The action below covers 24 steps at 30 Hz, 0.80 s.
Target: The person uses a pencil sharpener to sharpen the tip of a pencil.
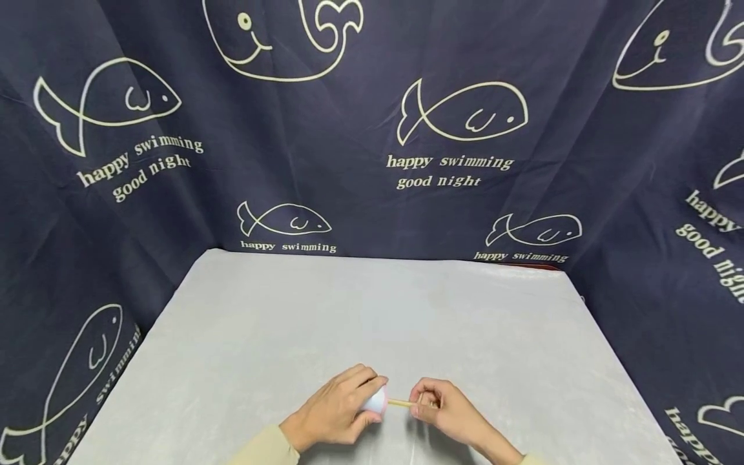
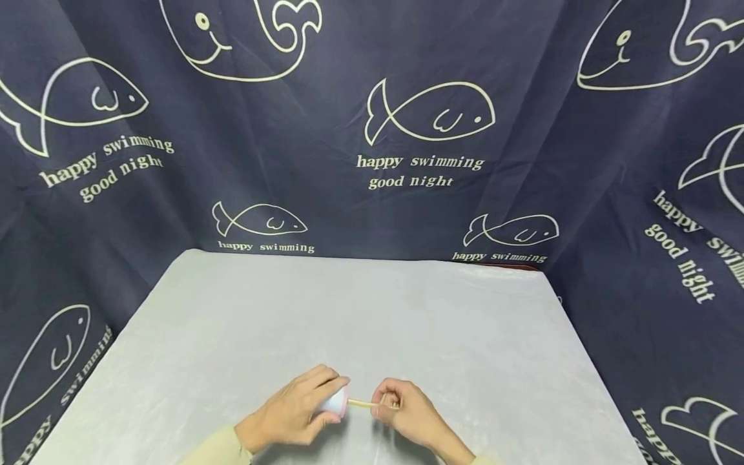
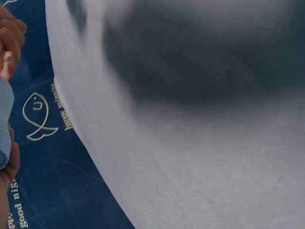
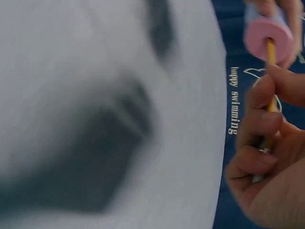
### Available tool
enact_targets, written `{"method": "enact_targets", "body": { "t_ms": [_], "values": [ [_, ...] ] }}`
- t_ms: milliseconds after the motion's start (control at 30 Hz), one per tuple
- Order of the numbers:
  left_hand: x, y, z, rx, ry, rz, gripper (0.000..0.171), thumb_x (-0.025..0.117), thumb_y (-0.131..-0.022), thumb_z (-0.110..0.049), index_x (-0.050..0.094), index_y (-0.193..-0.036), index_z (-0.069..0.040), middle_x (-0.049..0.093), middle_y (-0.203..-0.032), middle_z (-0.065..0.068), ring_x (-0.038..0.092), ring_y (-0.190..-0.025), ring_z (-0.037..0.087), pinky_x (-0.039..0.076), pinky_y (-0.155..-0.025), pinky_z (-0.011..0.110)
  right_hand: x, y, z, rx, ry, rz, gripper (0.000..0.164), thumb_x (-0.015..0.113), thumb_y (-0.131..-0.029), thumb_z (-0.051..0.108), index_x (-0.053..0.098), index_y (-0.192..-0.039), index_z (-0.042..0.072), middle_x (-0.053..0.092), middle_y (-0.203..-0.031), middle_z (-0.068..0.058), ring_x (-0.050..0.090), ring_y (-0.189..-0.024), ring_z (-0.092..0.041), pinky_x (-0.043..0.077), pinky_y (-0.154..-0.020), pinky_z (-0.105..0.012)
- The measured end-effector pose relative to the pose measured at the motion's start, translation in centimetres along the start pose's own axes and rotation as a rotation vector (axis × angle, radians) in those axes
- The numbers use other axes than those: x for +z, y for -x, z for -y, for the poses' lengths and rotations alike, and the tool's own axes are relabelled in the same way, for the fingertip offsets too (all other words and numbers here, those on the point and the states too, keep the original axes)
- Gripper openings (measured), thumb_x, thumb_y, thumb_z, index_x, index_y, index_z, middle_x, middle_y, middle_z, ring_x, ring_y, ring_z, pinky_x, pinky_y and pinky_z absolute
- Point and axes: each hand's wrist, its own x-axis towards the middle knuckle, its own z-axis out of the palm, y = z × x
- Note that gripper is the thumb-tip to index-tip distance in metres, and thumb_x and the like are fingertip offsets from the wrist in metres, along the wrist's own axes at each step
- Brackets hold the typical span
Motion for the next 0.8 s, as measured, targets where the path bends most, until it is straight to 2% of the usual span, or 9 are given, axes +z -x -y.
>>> {"method": "enact_targets", "body": {
  "t_ms": [67,167,267,333,400,500,600,700,800],
  "values": [
    [-0.2,-0.1,0.0,-0.044,0.022,0.005,0.044,0.064,-0.089,-0.035,0.062,-0.115,0.000,0.060,-0.101,0.002,0.055,-0.089,0.009,0.048,-0.078,0.018,0.6,0.1,-0.3,-0.137,0.182,-0.132,0.009,0.069,-0.084,0.009,0.061,-0.089,0.009,0.053,-0.067,0.012,0.041,-0.055,0.005,0.037,-0.048,-0.017],
    [-0.7,-0.3,0.1,-0.139,0.097,0.024,0.043,0.069,-0.085,-0.029,0.062,-0.116,0.000,0.061,-0.101,0.002,0.056,-0.087,0.009,0.048,-0.075,0.018,1.3,0.1,-0.7,-0.376,0.510,-0.368,0.017,0.073,-0.079,0.010,0.061,-0.088,0.019,0.057,-0.074,0.016,0.043,-0.062,0.007,0.039,-0.053,-0.015],
    [-1.3,-0.8,0.1,-0.293,0.252,0.088,0.041,0.068,-0.086,-0.026,0.062,-0.117,-0.001,0.061,-0.100,0.002,0.054,-0.081,0.006,0.047,-0.067,0.015,1.4,-0.3,-1.0,-0.595,0.747,-0.556,0.003,0.066,-0.087,0.019,0.065,-0.090,0.018,0.060,-0.078,0.014,0.046,-0.064,0.003,0.035,-0.058,-0.014],
    [-1.6,-1.1,0.2,-0.418,0.383,0.145,0.036,0.065,-0.089,-0.026,0.064,-0.116,-0.002,0.063,-0.099,0.003,0.053,-0.079,0.004,0.047,-0.065,0.016,1.3,-0.7,-1.2,-0.699,0.847,-0.644,0.015,0.058,-0.094,0.026,0.069,-0.090,0.016,0.061,-0.079,0.012,0.048,-0.064,-0.002,0.034,-0.060,-0.015],
    [-1.9,-1.4,0.3,-0.545,0.511,0.196,0.033,0.064,-0.090,-0.027,0.066,-0.114,-0.004,0.066,-0.100,0.002,0.056,-0.081,0.005,0.048,-0.067,0.019,1.1,-0.9,-1.4,-0.768,0.878,-0.681,0.028,0.049,-0.099,0.030,0.071,-0.090,0.014,0.062,-0.080,0.009,0.049,-0.063,-0.005,0.033,-0.060,-0.016],
    [-2.2,-1.7,0.4,-0.665,0.640,0.260,0.033,0.061,-0.092,-0.029,0.067,-0.111,-0.003,0.068,-0.106,0.005,0.061,-0.091,0.011,0.051,-0.077,0.028,0.9,-1.0,-1.8,-0.832,0.880,-0.685,0.031,0.048,-0.100,0.029,0.072,-0.091,0.013,0.061,-0.079,0.007,0.048,-0.063,-0.006,0.033,-0.059,-0.015],
    [-2.6,-1.8,0.5,-0.699,0.759,0.299,0.035,0.059,-0.094,-0.028,0.067,-0.112,0.001,0.068,-0.105,0.011,0.060,-0.087,0.010,0.051,-0.075,0.027,0.8,-1.0,-1.9,-0.905,0.883,-0.680,0.031,0.050,-0.099,0.028,0.073,-0.088,0.010,0.059,-0.074,0.007,0.044,-0.060,-0.004,0.033,-0.057,-0.014],
    [-3.0,-1.8,0.5,-0.695,0.875,0.326,0.035,0.056,-0.096,-0.025,0.066,-0.113,0.004,0.068,-0.100,0.014,0.057,-0.080,0.005,0.049,-0.071,0.022,0.9,-1.0,-1.7,-0.982,0.896,-0.699,0.032,0.051,-0.099,0.028,0.072,-0.084,0.009,0.055,-0.069,0.007,0.040,-0.056,-0.002,0.031,-0.053,-0.011],
    [-3.1,-1.9,0.5,-0.661,0.903,0.333,0.035,0.055,-0.096,-0.025,0.066,-0.111,0.004,0.068,-0.097,0.014,0.055,-0.078,0.003,0.048,-0.070,0.021,0.9,-1.0,-1.4,-1.024,0.919,-0.721,0.034,0.051,-0.099,0.028,0.072,-0.081,0.008,0.052,-0.065,0.007,0.036,-0.053,0.000,0.028,-0.049,-0.008]
  ]
}}
